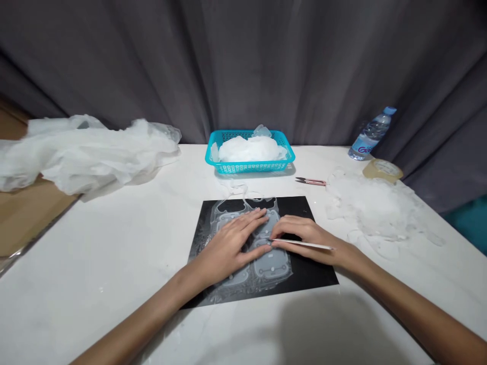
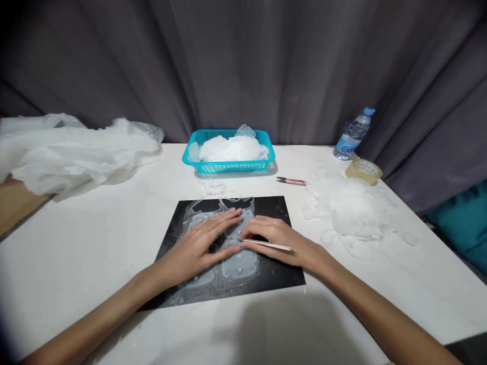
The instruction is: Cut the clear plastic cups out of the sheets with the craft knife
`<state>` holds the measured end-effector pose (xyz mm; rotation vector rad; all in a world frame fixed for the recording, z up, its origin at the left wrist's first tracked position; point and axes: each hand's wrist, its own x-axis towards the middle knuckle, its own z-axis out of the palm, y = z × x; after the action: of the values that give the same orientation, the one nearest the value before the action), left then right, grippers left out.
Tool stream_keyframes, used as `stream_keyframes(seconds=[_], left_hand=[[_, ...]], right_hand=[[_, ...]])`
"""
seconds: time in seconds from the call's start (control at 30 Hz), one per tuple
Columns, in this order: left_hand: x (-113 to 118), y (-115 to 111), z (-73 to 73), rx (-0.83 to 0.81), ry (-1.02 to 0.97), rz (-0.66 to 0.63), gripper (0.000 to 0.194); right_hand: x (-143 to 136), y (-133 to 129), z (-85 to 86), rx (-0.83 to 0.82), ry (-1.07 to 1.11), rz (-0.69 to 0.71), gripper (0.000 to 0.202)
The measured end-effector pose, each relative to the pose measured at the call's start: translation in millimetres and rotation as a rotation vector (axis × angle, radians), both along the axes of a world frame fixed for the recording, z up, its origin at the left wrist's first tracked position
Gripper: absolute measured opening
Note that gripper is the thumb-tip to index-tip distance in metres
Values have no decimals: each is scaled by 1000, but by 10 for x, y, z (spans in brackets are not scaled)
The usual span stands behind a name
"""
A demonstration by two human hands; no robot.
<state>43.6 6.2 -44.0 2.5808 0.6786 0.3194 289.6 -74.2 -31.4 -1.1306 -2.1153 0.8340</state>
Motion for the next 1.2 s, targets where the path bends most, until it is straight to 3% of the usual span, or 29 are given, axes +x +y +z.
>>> stream_keyframes(seconds=[0.53,0.77,0.97,1.1,1.2], left_hand=[[-6,-23,20,6,-10,-2,64],[-30,-31,-35,2,-31,2,66],[-38,-31,-56,-25,-35,-2,69],[-53,-60,-40,-66,-64,6,72],[-51,-65,-49,-95,-64,50,86]], right_hand=[[7,-15,4,173,-210,68,18],[-98,41,-286,528,-313,26,22],[-8,38,-300,415,-386,39,18],[-76,4,-309,533,-426,-14,22],[-165,-46,-383,600,-494,-16,28]])
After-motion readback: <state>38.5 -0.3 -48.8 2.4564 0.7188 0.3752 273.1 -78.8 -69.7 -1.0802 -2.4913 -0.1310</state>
